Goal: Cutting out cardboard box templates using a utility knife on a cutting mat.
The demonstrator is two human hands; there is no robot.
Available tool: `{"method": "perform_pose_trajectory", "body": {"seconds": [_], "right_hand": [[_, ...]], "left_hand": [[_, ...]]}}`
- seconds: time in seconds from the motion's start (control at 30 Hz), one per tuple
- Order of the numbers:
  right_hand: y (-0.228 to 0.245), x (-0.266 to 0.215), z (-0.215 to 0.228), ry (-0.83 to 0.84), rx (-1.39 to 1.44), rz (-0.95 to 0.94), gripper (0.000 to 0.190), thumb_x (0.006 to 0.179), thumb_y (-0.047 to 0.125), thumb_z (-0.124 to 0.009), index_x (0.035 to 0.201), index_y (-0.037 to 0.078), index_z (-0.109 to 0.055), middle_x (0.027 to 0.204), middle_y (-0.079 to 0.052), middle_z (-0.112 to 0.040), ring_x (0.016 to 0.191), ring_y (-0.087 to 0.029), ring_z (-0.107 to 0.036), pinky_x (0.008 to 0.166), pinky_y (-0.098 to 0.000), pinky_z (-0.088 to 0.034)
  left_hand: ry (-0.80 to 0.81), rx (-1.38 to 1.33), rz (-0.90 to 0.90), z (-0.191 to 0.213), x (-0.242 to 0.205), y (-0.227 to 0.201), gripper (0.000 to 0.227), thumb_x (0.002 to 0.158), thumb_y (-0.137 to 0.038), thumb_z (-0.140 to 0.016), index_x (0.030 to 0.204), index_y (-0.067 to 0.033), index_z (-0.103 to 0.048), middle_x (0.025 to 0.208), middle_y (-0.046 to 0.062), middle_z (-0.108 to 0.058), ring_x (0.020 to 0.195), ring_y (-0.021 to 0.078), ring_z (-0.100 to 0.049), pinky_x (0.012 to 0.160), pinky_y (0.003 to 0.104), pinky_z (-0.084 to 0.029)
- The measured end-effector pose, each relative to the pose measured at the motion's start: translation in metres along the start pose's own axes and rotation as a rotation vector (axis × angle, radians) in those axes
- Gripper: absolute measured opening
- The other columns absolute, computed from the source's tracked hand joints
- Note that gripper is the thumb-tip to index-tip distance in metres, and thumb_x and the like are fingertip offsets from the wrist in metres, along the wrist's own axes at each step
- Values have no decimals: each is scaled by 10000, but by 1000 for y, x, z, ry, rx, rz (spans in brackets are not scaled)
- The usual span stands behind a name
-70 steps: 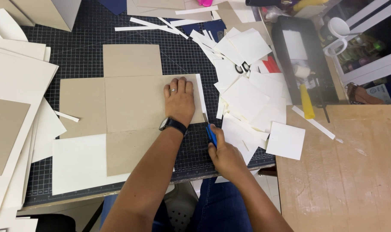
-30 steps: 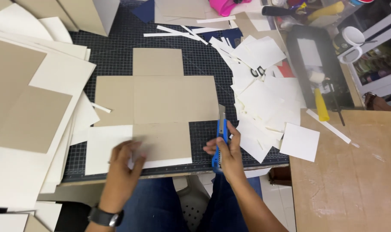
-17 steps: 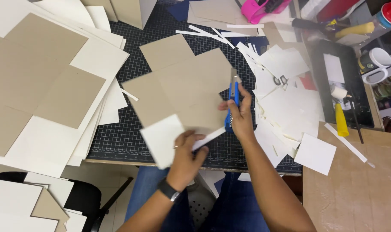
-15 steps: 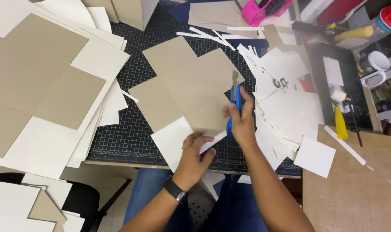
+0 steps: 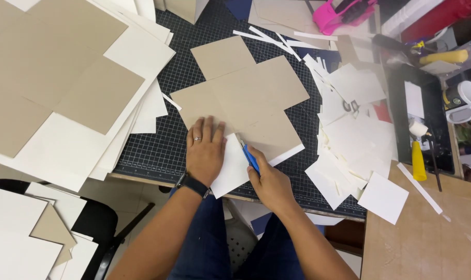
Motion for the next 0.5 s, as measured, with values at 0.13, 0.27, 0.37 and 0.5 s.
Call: {"method": "perform_pose_trajectory", "body": {"seconds": [0.13, 0.27, 0.37, 0.5], "right_hand": [[4, 4, 1, -5, -17, 15, 550, 1050, 261, -458, 1585, 240, -333, 1080, -269, -741, 850, -445, -759, 644, -476, -596], [14, 5, 6, 9, -7, 2, 535, 1044, 224, -453, 1567, 212, -341, 1155, -307, -716, 898, -483, -749, 669, -504, -597], [16, 4, 6, 29, -33, -19, 540, 1045, 237, -448, 1573, 223, -332, 1186, -312, -704, 926, -491, -741, 697, -513, -596], [25, 4, 6, 50, -74, -62, 538, 1050, 226, -425, 1576, 193, -315, 1241, -324, -678, 955, -497, -738, 725, -526, -593]], "left_hand": [[57, 4, 11, 4, 2, -1, 420, 1075, -341, -485, 1466, -198, -540, 1533, 155, -461, 1486, 378, -308, 1194, 524, -236], [110, -1, 22, 1, 5, 2, 435, 1085, -365, -442, 1489, -216, -506, 1557, 142, -416, 1508, 372, -249, 1205, 522, -199], [142, -23, 37, 2, 3, 0, 433, 1087, -362, -437, 1492, -220, -495, 1568, 132, -397, 1516, 363, -227, 1218, 518, -180], [151, -20, 37, 2, 4, 0, 427, 1091, -354, -437, 1491, -213, -489, 1569, 131, -386, 1513, 361, -225, 1216, 515, -183]]}}
Point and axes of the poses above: each hand's wrist, its own x-axis towards the middle knuckle, its own z-axis out of the back of the hand, y = z × x, the point moved 1 cm from there along x, towards the middle knuckle
